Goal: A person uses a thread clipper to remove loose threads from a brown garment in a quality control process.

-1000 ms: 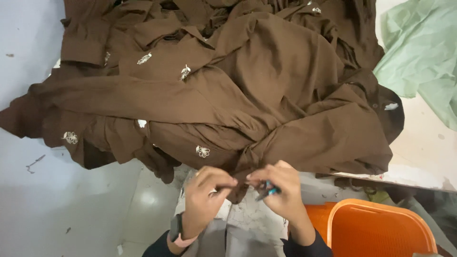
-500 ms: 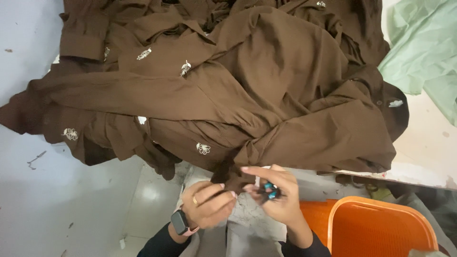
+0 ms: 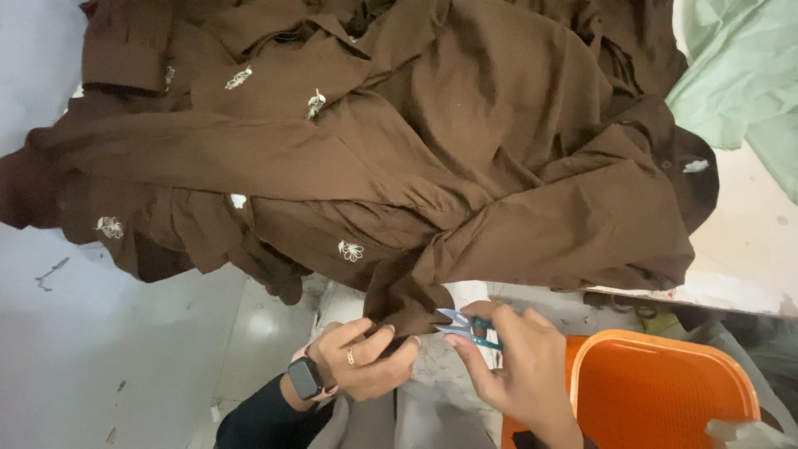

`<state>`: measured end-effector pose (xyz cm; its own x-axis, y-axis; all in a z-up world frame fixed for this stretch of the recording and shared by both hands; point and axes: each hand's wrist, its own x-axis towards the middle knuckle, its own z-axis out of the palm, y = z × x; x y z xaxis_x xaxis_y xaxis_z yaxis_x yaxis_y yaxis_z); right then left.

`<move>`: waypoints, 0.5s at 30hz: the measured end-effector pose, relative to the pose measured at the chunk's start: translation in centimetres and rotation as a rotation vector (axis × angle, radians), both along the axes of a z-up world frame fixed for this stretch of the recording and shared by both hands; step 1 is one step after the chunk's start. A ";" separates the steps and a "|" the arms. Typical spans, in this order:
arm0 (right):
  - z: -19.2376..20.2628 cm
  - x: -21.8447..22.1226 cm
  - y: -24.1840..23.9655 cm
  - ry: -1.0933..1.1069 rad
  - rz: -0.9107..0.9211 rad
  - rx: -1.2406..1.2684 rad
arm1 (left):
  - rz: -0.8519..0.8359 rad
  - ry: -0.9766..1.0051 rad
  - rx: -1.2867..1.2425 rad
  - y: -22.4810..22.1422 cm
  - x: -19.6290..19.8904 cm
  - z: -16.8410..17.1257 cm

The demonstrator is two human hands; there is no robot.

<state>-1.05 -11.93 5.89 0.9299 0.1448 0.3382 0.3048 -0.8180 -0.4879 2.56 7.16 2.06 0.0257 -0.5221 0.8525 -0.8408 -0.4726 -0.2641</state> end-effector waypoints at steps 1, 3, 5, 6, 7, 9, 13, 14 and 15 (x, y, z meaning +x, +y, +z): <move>-0.1 -0.1 0.0 -0.078 0.014 -0.031 | -0.005 0.015 0.052 0.1 -0.1 0.1; -0.2 -0.2 0.0 -0.150 0.030 -0.061 | -0.009 0.035 0.106 0.1 0.0 0.2; -0.2 -0.1 0.0 -0.178 0.039 -0.109 | -0.056 -0.072 0.083 -0.2 0.4 0.2; -0.2 -0.1 -0.1 -0.177 0.035 -0.108 | -0.059 -0.071 0.084 -0.1 0.3 0.3; -0.2 -0.1 -0.2 -0.172 0.043 -0.089 | -0.056 -0.045 0.127 0.1 0.2 0.5; -0.3 0.0 -0.4 -0.167 0.053 -0.070 | -0.051 -0.019 0.169 0.0 0.1 0.6; -0.5 -0.2 -0.5 -0.072 0.065 -0.022 | -0.054 -0.022 0.066 -0.1 0.1 0.3; -0.5 -0.2 -0.5 -0.066 0.071 -0.024 | -0.055 -0.030 0.066 0.0 0.2 0.3; -0.4 -0.2 -0.5 -0.067 0.069 -0.024 | -0.057 -0.031 0.067 0.0 0.6 0.5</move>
